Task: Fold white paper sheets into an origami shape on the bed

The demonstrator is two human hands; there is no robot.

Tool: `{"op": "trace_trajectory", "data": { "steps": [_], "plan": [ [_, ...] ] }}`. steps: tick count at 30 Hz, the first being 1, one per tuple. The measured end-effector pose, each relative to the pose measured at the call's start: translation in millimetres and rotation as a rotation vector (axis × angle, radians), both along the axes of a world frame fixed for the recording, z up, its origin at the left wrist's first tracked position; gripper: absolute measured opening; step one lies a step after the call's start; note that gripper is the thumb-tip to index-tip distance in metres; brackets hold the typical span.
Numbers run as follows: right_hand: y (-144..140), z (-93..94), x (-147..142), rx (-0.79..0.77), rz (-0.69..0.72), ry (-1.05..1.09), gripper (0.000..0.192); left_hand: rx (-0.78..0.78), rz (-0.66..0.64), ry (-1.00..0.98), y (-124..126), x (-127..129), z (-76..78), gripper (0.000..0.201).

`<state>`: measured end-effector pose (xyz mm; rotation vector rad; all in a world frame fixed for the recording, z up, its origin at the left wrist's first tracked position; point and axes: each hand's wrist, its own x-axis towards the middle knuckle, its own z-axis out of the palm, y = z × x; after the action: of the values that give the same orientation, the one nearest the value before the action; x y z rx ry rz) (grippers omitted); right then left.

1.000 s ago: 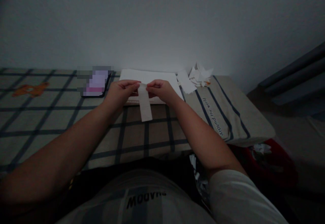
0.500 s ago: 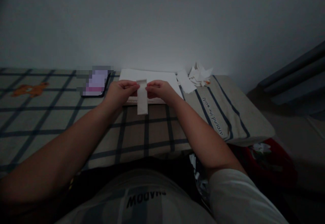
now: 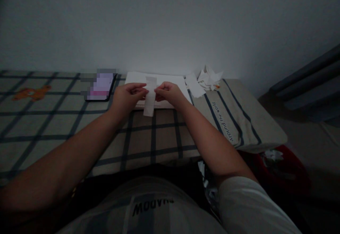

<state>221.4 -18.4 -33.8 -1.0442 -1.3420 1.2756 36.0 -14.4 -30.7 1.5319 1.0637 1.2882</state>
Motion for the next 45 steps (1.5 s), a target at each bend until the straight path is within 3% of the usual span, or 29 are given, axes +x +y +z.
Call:
{"op": "trace_trajectory", "data": {
  "steps": [7,14,21,27,36,45],
  "plan": [
    [-1,-0.9,-1,0.023,0.072,0.045,0.031,-0.059,-0.062,-0.009,0,-1,-1.2,0.043],
    [-4,3.6,-3,-0.009,0.056,-0.009,0.031,-0.102,-0.153,-0.012,-3,1,-2.8,0.062],
    [-2,3.5,-2,-0.013,0.036,0.021,0.033,-0.210,-0.182,-0.111,-3,1,0.8,0.057],
    [3,2.7,1,-0.027,-0.109,0.033,0.029,-0.223,-0.105,-0.162,1,0,2.8,0.045],
    [7,-3.9,4,-0.068,-0.137,-0.070,0.017,-0.210,-0.117,-0.173,11,-1,-8.2,0.018],
    [4,1.0,5,-0.067,-0.159,-0.134,0.019,-0.155,-0.182,-0.150,7,2,-5.8,0.032]
  ]
}}
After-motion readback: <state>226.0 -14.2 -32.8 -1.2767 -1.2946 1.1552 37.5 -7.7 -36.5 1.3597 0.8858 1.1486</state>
